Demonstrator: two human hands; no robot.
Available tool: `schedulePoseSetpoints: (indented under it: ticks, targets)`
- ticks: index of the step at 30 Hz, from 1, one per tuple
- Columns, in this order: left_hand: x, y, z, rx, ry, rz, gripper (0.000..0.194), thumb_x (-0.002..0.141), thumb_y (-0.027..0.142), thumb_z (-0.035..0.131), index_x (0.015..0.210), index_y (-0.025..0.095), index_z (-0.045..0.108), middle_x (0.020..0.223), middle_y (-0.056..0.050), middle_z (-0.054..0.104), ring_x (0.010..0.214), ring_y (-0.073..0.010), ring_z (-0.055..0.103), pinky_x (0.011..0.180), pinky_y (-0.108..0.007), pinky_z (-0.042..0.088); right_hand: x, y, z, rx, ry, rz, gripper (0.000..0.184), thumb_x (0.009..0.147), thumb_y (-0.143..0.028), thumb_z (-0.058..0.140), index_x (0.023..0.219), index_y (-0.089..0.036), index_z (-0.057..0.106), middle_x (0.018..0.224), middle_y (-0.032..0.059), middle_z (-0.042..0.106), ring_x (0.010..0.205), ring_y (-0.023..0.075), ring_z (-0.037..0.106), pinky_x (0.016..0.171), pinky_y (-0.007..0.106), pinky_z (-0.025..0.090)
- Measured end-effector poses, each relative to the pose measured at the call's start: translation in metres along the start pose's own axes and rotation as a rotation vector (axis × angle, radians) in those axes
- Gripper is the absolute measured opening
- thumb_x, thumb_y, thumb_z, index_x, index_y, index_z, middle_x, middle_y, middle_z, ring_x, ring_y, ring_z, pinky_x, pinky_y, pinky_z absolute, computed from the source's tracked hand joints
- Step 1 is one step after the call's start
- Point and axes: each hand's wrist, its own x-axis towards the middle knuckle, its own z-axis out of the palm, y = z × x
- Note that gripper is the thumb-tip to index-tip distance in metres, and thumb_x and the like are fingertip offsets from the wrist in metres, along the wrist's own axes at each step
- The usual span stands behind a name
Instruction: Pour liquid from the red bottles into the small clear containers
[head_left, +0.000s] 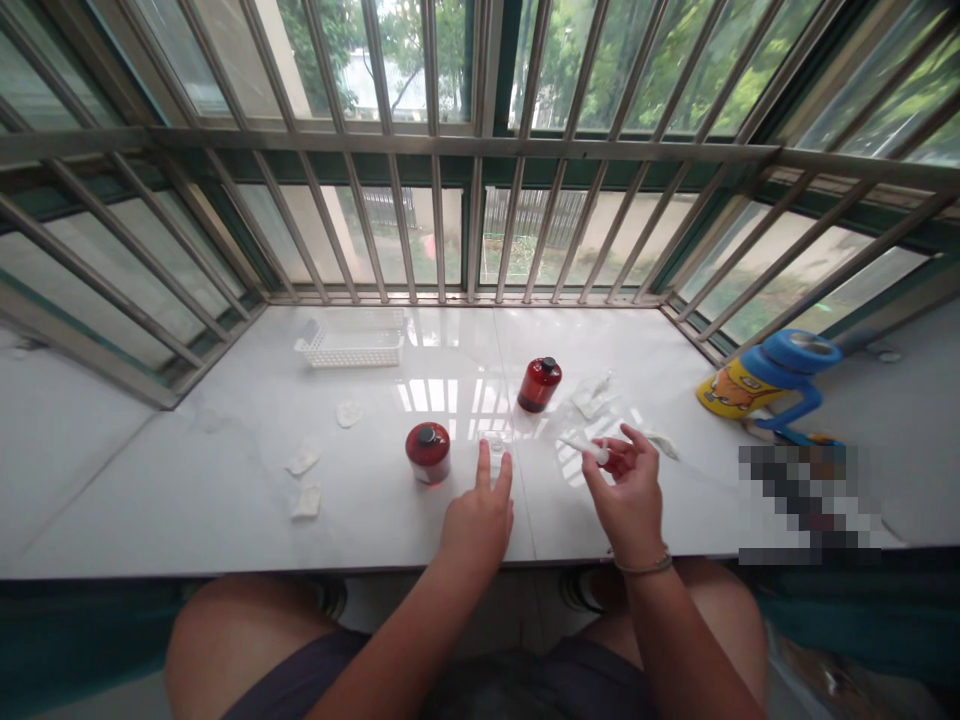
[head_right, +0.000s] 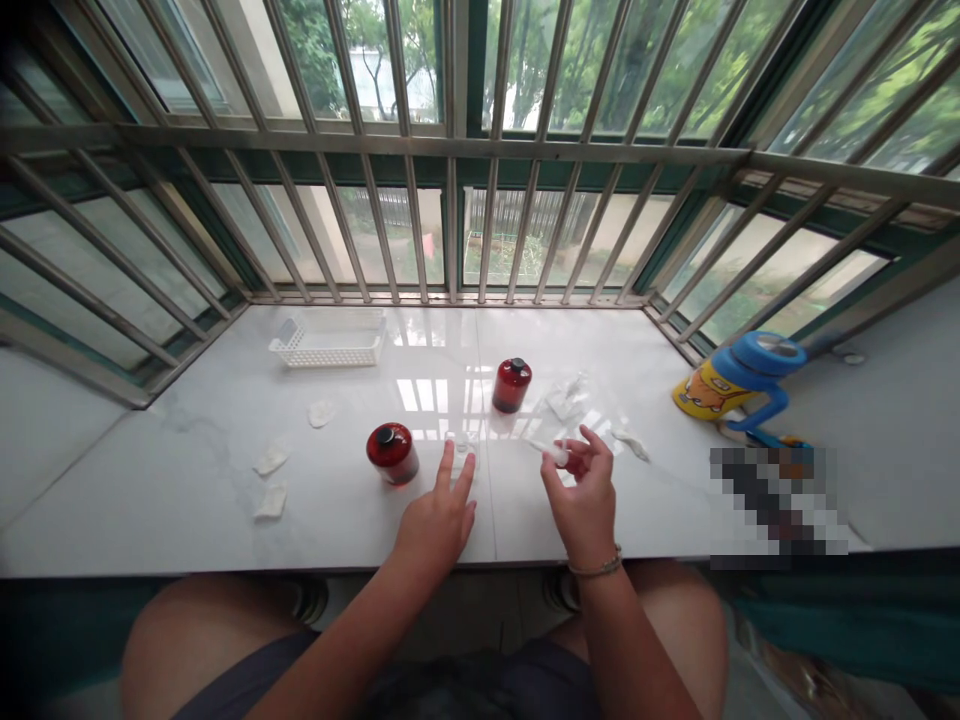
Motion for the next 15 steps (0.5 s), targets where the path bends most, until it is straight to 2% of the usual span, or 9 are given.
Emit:
schedulePoseSetpoints:
  ticks: [3,8,11,15]
  targets:
    - [0.002,0.0,-0.004,0.003,-0.002,0.007,0.074,0.103,0.034,0.061,0.171,0.027,0.033,0.181,-0.02,0.013,0.075,-0.0231,0.077,0.061,-0.039,0.066,0.014,0.026,-0.032,-0.186,0.069,0.068,0.072,0.083,-0.048,0.081,0.144,-0.023,0.054,0.116,0.0107,0.073,0.093,0.025,0.073,0.087,0.044,0.062]
    - [0.002,-0.002,-0.01,0.012,-0.009,0.018,0.075,0.103,0.036,0.062,0.171,0.027,0.031,0.181,-0.023,0.013,0.076,-0.0225,0.077,0.061,-0.038,0.065,0.042,0.066,-0.08,-0.483,0.182,0.111,0.07,0.082,-0.049,0.077,0.141,-0.018,0.058,0.112,0.0125,0.074,0.086,0.0267,0.073,0.083,0.044,0.059]
    - [0.002,-0.004,-0.015,-0.009,-0.008,0.021,0.073,0.103,0.037,0.064,0.169,0.027,0.035,0.181,-0.022,0.017,0.081,-0.0233,0.078,0.065,-0.037,0.064,0.057,0.086,-0.097,-0.59,0.211,0.08,0.067,0.083,-0.047,0.074,0.14,-0.014,0.06,0.11,0.0141,0.073,0.085,0.0266,0.071,0.082,0.044,0.057]
    - [0.0,-0.007,-0.018,-0.046,0.051,0.041,0.067,0.103,0.035,0.065,0.165,0.025,0.042,0.181,-0.021,0.018,0.083,-0.0227,0.079,0.066,-0.036,0.064,0.072,0.102,-0.105,-0.664,0.221,0.043,0.063,0.086,-0.046,0.07,0.138,-0.012,0.06,0.109,0.0143,0.069,0.085,0.0265,0.067,0.085,0.044,0.055]
